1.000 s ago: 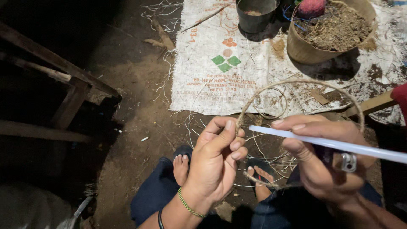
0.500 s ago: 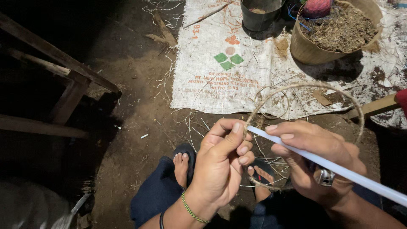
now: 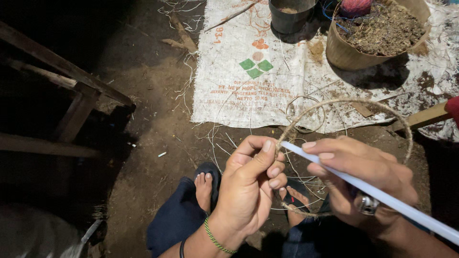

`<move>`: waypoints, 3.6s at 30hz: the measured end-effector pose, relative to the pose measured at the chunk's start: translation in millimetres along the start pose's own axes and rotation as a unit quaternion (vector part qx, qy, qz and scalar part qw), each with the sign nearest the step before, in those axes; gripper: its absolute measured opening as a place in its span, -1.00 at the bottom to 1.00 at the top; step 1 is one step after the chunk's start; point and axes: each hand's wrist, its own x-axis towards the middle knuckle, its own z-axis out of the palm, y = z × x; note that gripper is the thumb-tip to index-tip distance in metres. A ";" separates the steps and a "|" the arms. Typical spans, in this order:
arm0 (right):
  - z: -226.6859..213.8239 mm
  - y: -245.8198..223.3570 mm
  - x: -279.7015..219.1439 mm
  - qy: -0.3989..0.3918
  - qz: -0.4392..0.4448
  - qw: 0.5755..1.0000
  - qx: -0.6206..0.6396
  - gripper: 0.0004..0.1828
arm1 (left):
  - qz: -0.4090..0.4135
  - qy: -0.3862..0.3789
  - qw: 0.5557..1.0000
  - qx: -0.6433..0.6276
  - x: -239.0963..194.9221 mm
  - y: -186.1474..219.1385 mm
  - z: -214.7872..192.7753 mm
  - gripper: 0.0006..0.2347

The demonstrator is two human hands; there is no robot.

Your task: The person sits on the floor and uses pliers to bend and shape a thin metal wire into a circular loop. They repeatedly adjust the wire's curvature and twist the ends to secure the shape.

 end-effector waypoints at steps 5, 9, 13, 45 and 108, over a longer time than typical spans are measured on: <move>2.4 0.6 0.3 -0.011 -0.006 1.000 0.002 -0.65 | 0.006 -0.003 1.000 0.002 -0.1 -0.6 -0.5 -0.92; 0.4 -0.4 0.8 0.001 -0.007 1.000 -0.009 -0.63 | 0.012 -0.008 1.000 0.002 0.0 0.1 -0.1 -0.92; -0.7 -2.7 1.5 0.009 -0.006 1.000 0.007 -0.62 | 0.005 -0.002 1.000 0.010 -1.1 -1.1 0.2 -0.92; -40.2 70.9 -28.4 0.191 0.254 0.948 -0.013 -0.75 | -0.022 -0.029 0.999 0.028 -0.5 -2.3 2.0 -0.87; -43.2 113.3 -38.3 0.200 0.172 0.963 -0.048 -0.77 | -0.167 -0.142 0.975 0.020 -1.4 -4.8 -10.7 -0.87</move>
